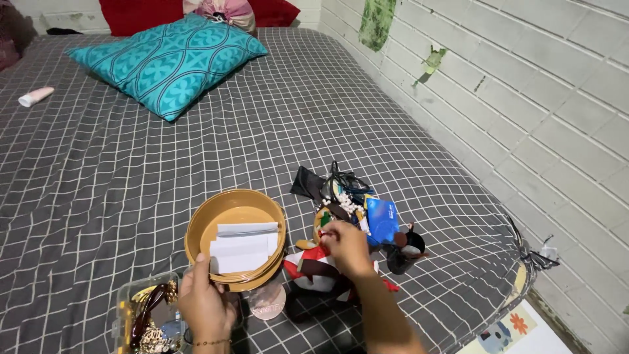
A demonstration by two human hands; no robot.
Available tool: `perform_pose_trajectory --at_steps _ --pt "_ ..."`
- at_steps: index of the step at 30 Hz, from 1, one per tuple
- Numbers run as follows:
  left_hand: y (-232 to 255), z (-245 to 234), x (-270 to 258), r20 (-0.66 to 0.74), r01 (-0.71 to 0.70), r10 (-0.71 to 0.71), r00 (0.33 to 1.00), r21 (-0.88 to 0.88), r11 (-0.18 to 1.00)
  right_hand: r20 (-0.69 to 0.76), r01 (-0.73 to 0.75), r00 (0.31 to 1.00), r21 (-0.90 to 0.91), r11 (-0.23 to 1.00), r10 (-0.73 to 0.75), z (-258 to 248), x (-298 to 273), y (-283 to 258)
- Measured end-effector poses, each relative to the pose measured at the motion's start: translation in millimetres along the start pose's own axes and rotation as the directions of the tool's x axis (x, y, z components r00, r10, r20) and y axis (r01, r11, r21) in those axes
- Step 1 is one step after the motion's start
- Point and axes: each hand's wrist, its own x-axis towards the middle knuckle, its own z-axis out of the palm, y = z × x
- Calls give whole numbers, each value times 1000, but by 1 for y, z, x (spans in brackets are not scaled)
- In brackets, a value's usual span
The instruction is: Organize items from a closet shelf and drawer by sorting them on a bed.
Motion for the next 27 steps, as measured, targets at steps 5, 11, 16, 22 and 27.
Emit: perform_pose_trajectory --at_steps 5,11,16,22,27 --pt "6 -2 -5 -25 -8 8 1000 3 1000 313 105 949 -410 906 31 14 -23 -20" --pt "19 -5 -15 -50 48 -45 998 60 997 331 124 924 -737 664 194 16 -60 -19" --pt "-6 -30 0 -8 45 -44 999 82 996 40 107 994 -647 755 -106 0 -68 19" --pt "-15 -26 -13 -15 22 -21 1000 58 998 -337 48 912 -477 878 -233 -9 -67 102" --pt "-16 -28 -21 -6 46 -45 999 95 994 -77 -97 995 -439 893 70 -13 -71 102"
